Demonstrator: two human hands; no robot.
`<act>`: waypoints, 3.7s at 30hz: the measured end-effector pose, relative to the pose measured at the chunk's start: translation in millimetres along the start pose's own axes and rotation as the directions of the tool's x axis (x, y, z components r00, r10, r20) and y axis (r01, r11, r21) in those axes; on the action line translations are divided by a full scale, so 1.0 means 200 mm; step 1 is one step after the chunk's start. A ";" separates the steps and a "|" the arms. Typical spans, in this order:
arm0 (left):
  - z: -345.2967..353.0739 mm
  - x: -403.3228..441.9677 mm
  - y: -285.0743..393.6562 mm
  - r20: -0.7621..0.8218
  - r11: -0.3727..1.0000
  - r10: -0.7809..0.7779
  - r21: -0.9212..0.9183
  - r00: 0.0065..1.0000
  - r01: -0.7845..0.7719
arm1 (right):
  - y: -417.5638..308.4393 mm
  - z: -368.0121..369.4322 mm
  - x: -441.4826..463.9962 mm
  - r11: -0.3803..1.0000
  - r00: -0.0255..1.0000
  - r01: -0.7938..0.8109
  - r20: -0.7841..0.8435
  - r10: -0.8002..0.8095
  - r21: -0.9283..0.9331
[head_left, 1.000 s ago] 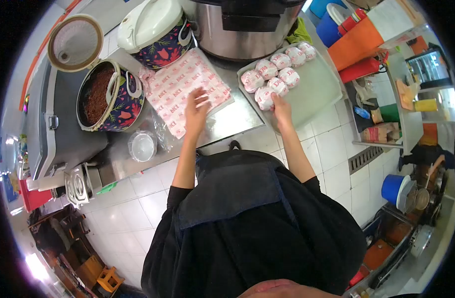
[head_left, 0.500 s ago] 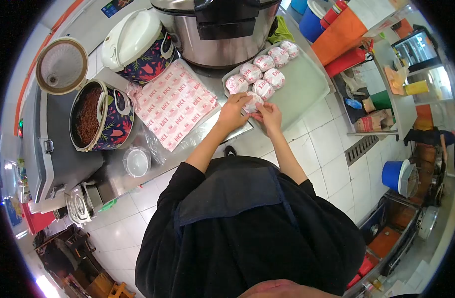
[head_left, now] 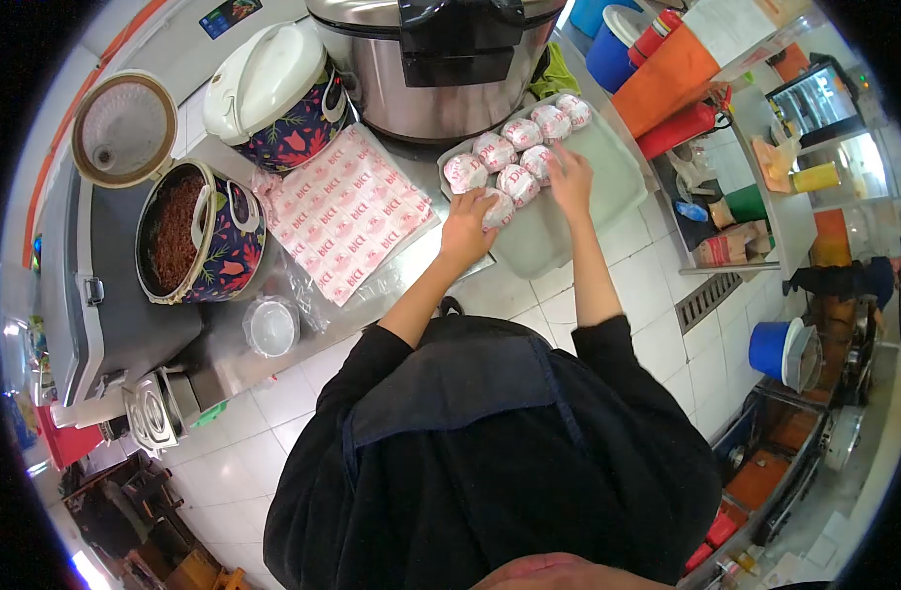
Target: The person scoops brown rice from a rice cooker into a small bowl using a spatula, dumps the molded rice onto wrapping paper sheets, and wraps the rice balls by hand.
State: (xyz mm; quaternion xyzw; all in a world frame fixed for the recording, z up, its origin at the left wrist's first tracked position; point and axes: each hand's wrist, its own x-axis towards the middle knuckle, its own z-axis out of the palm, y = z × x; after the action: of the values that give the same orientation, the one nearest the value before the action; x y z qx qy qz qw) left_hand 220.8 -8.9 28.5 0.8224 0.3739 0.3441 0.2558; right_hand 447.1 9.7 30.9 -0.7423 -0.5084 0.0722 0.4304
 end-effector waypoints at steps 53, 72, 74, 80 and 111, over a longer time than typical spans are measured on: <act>-1.97 -1.35 -0.74 0.109 -0.348 -0.854 -0.847 0.508 -0.403 | -2.67 1.76 -0.21 0.015 -0.152 0.978 0.759 -0.633 0.208; -1.93 -1.31 -0.77 0.226 -0.434 -0.855 -0.804 0.466 -0.407 | -2.57 1.72 -0.35 0.769 -0.063 0.524 0.917 -0.395 0.367; -1.96 -1.28 -0.74 0.148 -0.399 -0.846 -0.813 0.512 -0.424 | -2.57 1.71 -0.36 0.755 -0.092 0.518 0.904 -0.417 0.401; -1.93 -1.29 -0.77 0.177 -0.408 -0.859 -0.805 0.481 -0.431 | -2.57 1.65 -0.37 0.708 -0.161 0.546 0.885 -0.437 0.449; -2.43 -0.91 -0.35 -0.070 -0.058 -0.839 -0.974 0.539 -0.218 | -2.71 1.49 -0.01 0.798 -0.251 0.300 0.850 -0.462 0.522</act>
State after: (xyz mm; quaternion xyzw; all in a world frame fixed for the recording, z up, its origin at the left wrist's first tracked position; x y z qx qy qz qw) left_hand -265.4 -32.6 220.1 0.0524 0.3061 0.6977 0.6456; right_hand -91.3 236.9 232.4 -0.2169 -0.8507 0.4770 -0.0431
